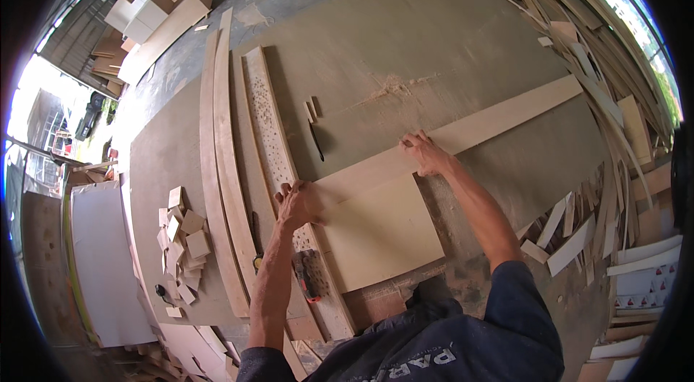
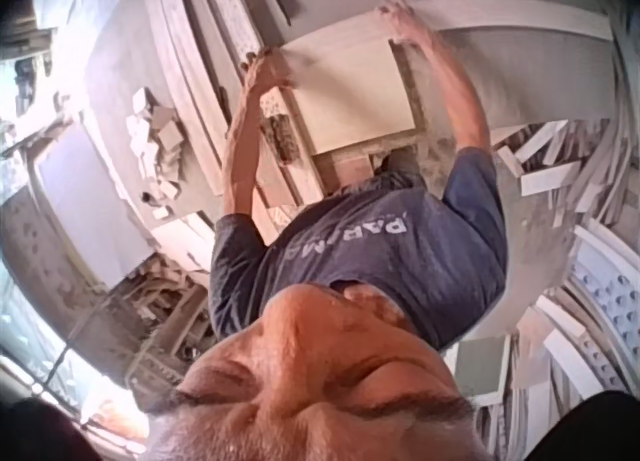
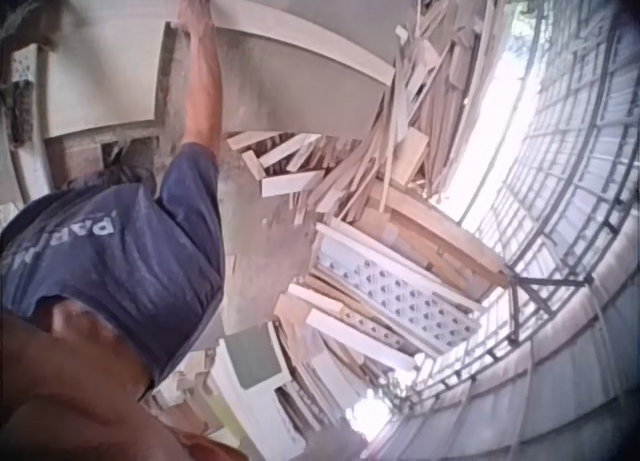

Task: The person aligns a wooden board against a guide on a table, hammers a nail into a wooden joint, and then moves several boards around a workshop.

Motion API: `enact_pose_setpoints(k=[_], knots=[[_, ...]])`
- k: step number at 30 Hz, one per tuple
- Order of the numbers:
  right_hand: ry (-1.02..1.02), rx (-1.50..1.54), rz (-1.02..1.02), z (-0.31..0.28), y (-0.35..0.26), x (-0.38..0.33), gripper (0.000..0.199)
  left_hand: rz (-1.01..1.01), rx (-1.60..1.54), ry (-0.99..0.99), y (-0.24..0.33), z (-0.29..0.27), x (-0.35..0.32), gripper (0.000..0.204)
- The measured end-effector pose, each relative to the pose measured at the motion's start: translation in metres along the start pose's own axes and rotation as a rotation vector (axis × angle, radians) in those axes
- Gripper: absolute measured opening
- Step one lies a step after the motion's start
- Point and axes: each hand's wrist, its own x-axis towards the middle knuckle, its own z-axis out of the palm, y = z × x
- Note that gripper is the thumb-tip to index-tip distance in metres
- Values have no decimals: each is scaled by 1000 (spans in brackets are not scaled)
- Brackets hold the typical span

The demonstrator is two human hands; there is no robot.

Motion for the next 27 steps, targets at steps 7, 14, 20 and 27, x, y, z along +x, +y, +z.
enact_pose_setpoints(k=[7,14,20,27], knots=[[628,148,-23,40,-117,-83,67,-14,11,-16,-2,-3,-8,126],[242,195,-7,121,-233,-187,70,-3,55,9,-4,-1,-9,128],[265,204,5,126,-233,-185,68,-2,37,-47,-2,-3,-4,129],[360,251,12,108,-227,-155,60,26,36,-14,-13,-13,24,129]])
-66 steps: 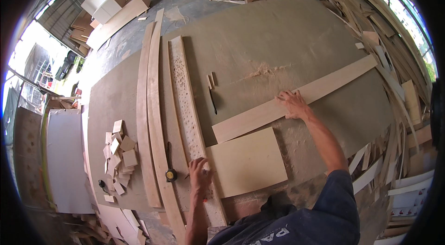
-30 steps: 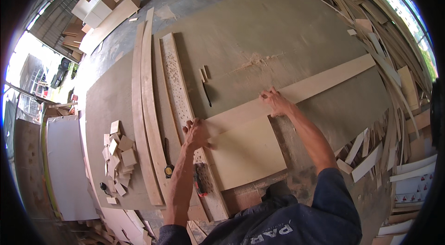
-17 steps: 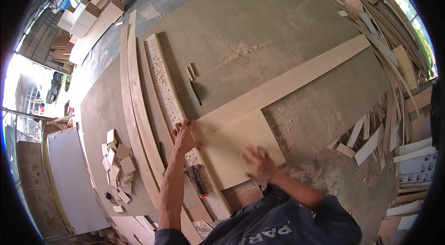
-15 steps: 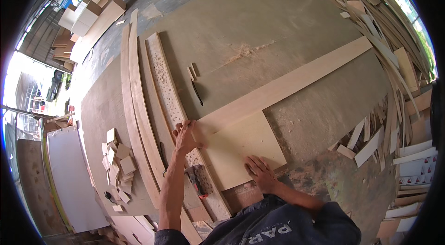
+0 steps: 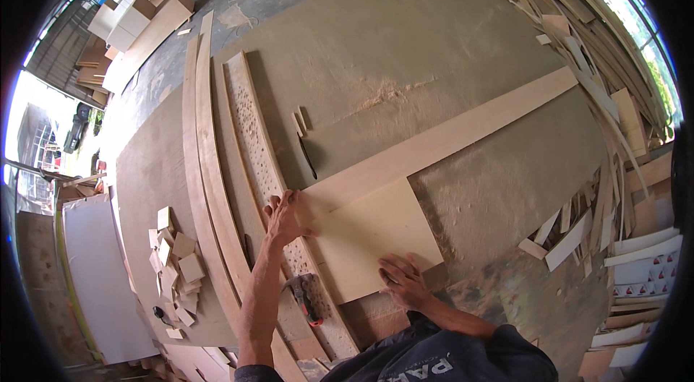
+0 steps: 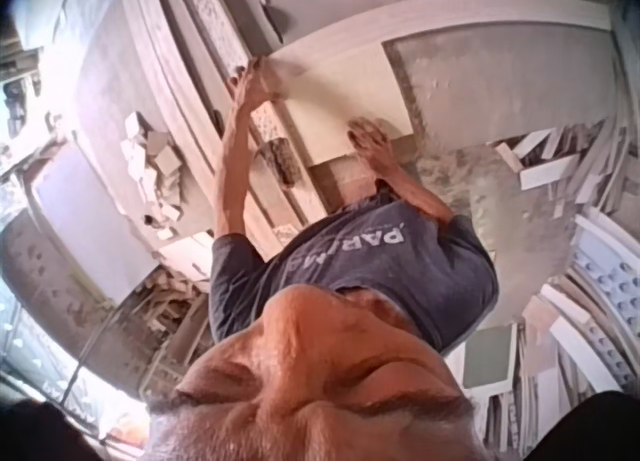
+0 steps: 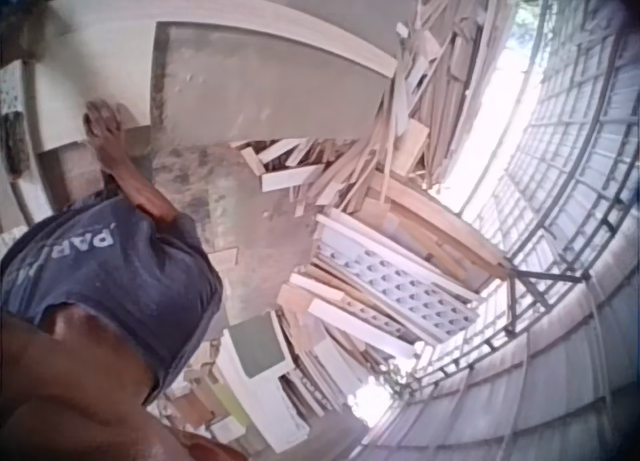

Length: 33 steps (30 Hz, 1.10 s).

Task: The person aligns a wooden board against a guide on a table, hammers a nail into a wooden joint, and then moves several boards around a workshop.

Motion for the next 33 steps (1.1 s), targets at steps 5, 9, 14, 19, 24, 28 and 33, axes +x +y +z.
enact_pose_setpoints(k=[5,9,14,19,24,28,33], knots=[[21,-11,0,2,7,25,57,-35,31,-49,-9,-12,21,131],[20,28,8,8,13,36,55,-6,52,1,-17,-11,30,133],[51,-37,-26,9,19,53,57,-26,33,-34,-15,-22,46,132],[73,4,7,9,22,69,51,-45,47,-27,-21,-31,63,132],[99,8,13,12,26,84,52,-9,35,4,-34,-27,81,133],[94,-34,-10,13,29,94,50,2,3,4,-48,-28,91,135],[68,-65,-11,22,38,102,48,-25,35,-31,-43,-35,104,136]])
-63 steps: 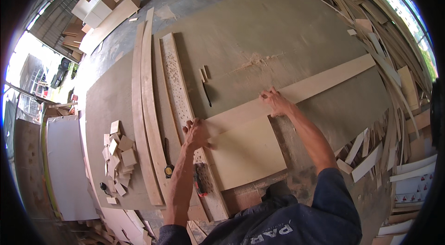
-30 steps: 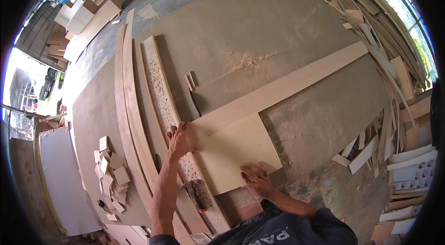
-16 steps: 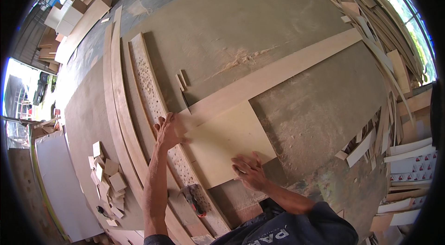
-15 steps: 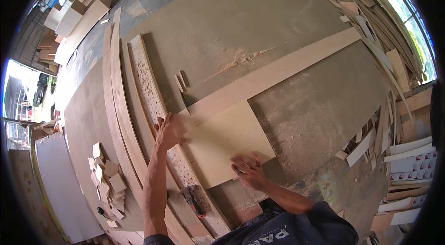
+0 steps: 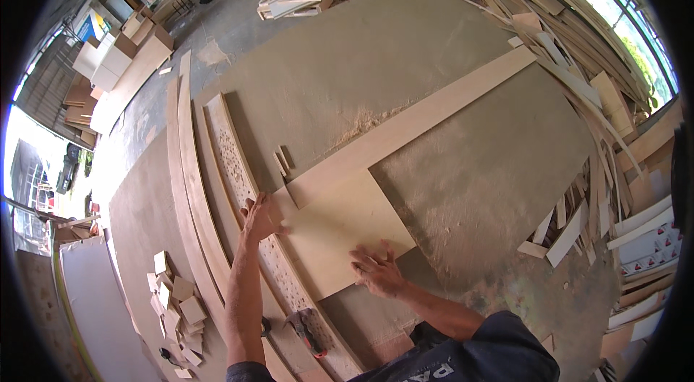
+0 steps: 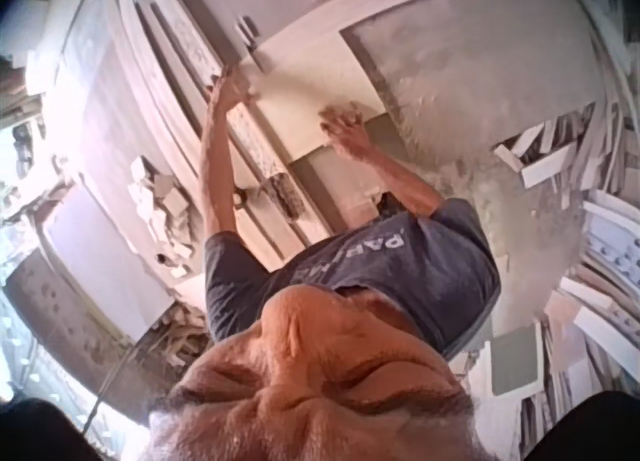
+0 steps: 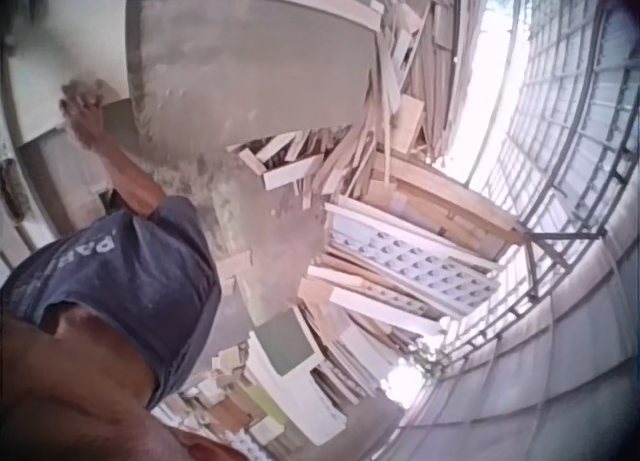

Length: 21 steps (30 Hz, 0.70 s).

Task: The person aligns a wooden board against a guide on a table, hammers a nail into a wooden joint, and then moves several boards around a workshop.

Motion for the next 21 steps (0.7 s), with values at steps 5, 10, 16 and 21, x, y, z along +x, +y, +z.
enact_pose_setpoints(k=[5,10,16,21], knots=[[-43,-49,17,-1,1,8,49,-14,17,-43,5,-11,10,135],[14,-3,10,6,-11,-1,48,38,0,55,-23,8,-2,133],[-25,-28,59,5,-23,-68,51,62,-114,-17,5,48,-44,122],[-50,-113,49,-3,-33,-125,51,99,-148,45,40,57,-93,119]])
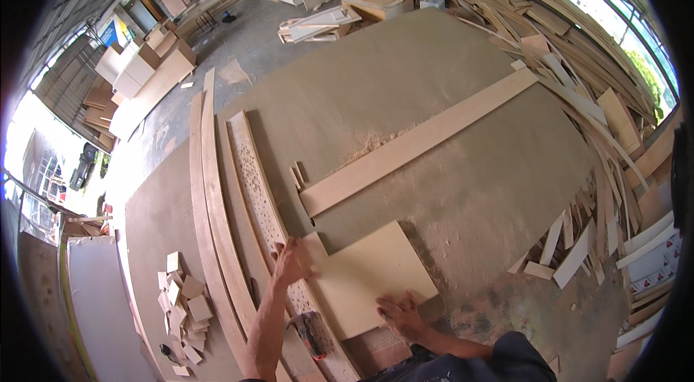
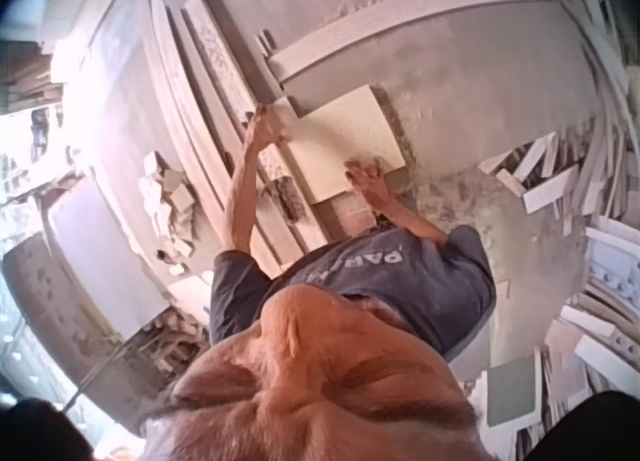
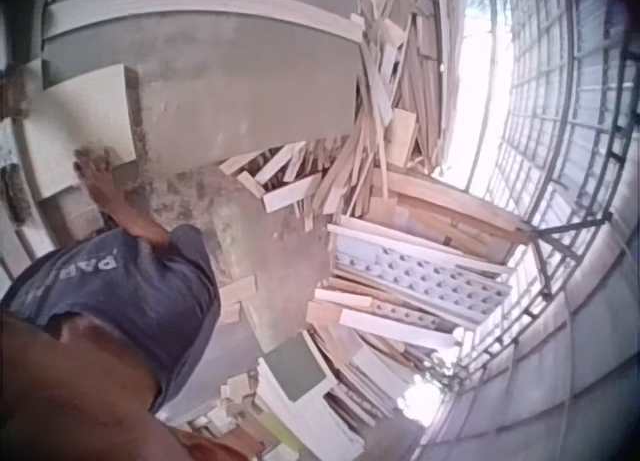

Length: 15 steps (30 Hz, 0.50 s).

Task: The person aligns a wooden board against a guide on a table, hammers a nail into a wooden joint, and then moves several boards around a workshop.

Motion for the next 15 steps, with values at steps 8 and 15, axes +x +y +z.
enact_pose_setpoints(k=[8,15], knots=[[-76,106,-41,-16,-8,-2,44,-91,-112,339,13,-28,-25,32],[41,346,-123,-41,73,77,41,-223,-860,940,-67,-34,-135,20]])
